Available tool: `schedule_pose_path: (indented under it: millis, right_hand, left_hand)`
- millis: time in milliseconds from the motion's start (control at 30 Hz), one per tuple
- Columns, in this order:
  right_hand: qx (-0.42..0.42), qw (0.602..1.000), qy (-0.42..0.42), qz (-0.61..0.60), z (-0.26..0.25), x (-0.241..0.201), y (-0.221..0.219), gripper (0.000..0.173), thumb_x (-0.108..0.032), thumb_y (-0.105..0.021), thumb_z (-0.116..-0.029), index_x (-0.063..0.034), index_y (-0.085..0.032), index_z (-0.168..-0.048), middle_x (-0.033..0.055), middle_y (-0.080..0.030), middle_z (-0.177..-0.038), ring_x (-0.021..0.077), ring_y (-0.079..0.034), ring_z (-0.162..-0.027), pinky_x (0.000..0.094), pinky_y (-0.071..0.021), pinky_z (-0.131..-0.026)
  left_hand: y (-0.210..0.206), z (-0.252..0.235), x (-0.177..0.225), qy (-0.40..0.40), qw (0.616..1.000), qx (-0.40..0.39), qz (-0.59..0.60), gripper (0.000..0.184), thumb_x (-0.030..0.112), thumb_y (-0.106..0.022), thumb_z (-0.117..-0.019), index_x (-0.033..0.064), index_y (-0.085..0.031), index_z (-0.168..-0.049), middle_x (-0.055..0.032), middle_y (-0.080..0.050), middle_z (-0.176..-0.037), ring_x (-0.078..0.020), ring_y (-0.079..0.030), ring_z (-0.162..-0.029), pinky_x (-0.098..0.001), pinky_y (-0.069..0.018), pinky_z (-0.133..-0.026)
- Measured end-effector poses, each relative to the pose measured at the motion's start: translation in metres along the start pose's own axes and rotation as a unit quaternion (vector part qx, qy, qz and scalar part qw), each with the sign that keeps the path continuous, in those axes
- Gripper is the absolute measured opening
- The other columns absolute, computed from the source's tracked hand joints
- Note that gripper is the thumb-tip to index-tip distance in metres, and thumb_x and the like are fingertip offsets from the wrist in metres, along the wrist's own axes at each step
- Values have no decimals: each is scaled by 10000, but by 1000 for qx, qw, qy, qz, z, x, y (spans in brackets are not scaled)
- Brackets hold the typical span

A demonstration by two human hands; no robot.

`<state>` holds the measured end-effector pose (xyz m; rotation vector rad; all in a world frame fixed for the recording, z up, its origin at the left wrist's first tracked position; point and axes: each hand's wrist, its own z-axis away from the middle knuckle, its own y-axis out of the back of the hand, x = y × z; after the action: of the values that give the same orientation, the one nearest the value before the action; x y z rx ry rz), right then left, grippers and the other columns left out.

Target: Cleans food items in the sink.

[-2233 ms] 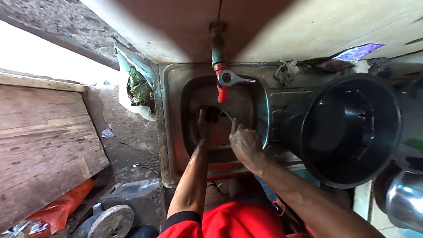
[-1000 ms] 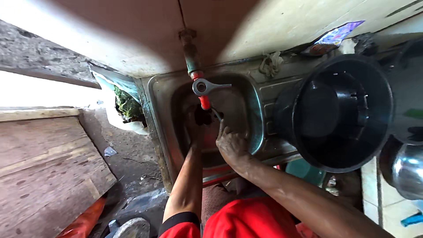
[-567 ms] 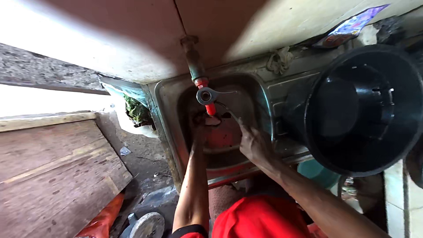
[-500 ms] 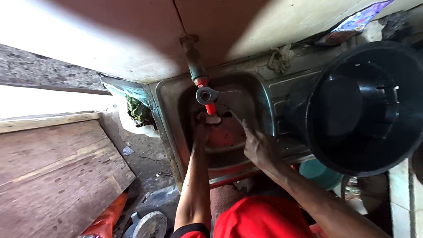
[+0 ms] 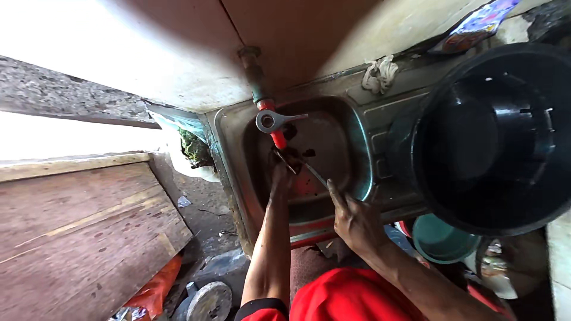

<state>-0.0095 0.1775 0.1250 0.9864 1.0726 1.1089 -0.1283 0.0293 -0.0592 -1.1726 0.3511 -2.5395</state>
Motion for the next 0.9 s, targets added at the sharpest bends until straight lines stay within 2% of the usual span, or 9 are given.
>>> schedule_pose_path:
  millis: [33, 167, 233, 300, 400, 500, 600, 733, 900]
  right_hand:
    - [-12, 1000, 2, 5, 3, -1, 1, 497, -99, -543, -937, -112, -630, -1426, 79, -669, -715, 218, -606, -494, 361, -496, -460]
    - [-78, 995, 0, 63, 14, -10, 3, 532, -116, -552, -944, -81, -570, -1475, 80, -659, -703, 217, -615, -502, 350, -503, -473]
    - [-86, 993, -9, 84, 15, -13, -3, 530, -122, -553, -942, -72, -573, -1469, 89, -666, -743, 215, -627, -524, 344, -507, -480]
    - [-77, 993, -19, 89, 9, -14, -8, 517, -122, -555, -935, -76, -597, -1448, 95, -685, -786, 215, -640, -540, 344, -509, -479]
    - [-112, 990, -26, 81, -8, -17, -9, 519, -119, -548, -940, -67, -582, -1455, 121, -713, -871, 251, -670, -591, 379, -529, -503]
    - [-183, 980, -33, 65, -25, -21, -11, 524, -142, -513, -969, -40, -530, -1483, 146, -718, -932, 293, -706, -709, 417, -555, -591]
    - [-229, 971, -50, 46, -37, -26, -14, 495, -150, -457, -1010, -26, -504, -1486, 159, -710, -964, 307, -716, -788, 431, -572, -644]
    - [-239, 969, -53, 34, -50, -33, -7, 476, -182, -463, -1018, 13, -528, -1448, 180, -702, -960, 326, -717, -819, 449, -572, -680]
    - [-275, 959, -68, -29, -74, -35, 10, 394, -197, -505, -1019, 37, -586, -1326, 178, -696, -933, 337, -712, -867, 476, -575, -693]
  left_hand:
    - [-3, 2, -1, -22, 1000, 16, 4, 275, 235, -533, -1058, 203, -509, -1331, -52, -669, -1037, -161, -656, -826, -352, -579, -688]
    - [1, -3, -13, -102, 994, 40, 27, 254, 107, -479, -1054, 122, -514, -1306, -58, -662, -1106, -180, -658, -967, -411, -580, -836]
    - [1, -6, -17, -104, 991, 82, 7, 236, 64, -474, -1044, 101, -537, -1269, -47, -655, -1070, -160, -649, -943, -389, -573, -833]
    - [5, -10, -20, -131, 985, 110, -20, 287, -10, -510, -999, 73, -542, -1272, -75, -649, -1089, -192, -645, -954, -413, -570, -836]
    - [10, -15, -19, -159, 965, 176, -111, 293, 33, -533, -1018, 60, -544, -1309, -92, -653, -1144, -194, -647, -993, -411, -574, -847]
    - [14, -18, -19, -177, 928, 212, -250, 325, 110, -539, -1039, 37, -557, -1355, -124, -647, -1239, -196, -630, -1115, -401, -537, -976]
    - [10, -17, -15, -169, 891, 224, -357, 341, 123, -537, -1038, 46, -566, -1368, -129, -653, -1276, -196, -628, -1171, -389, -521, -1029]
    - [-4, -12, -2, -126, 875, 244, -399, 416, 97, -532, -1022, 27, -528, -1432, -177, -601, -1387, -251, -571, -1297, -420, -455, -1112]
    - [6, -23, -17, -159, 860, 260, -410, 352, 100, -549, -1028, 36, -585, -1372, -145, -645, -1319, -218, -604, -1248, -393, -474, -1094]
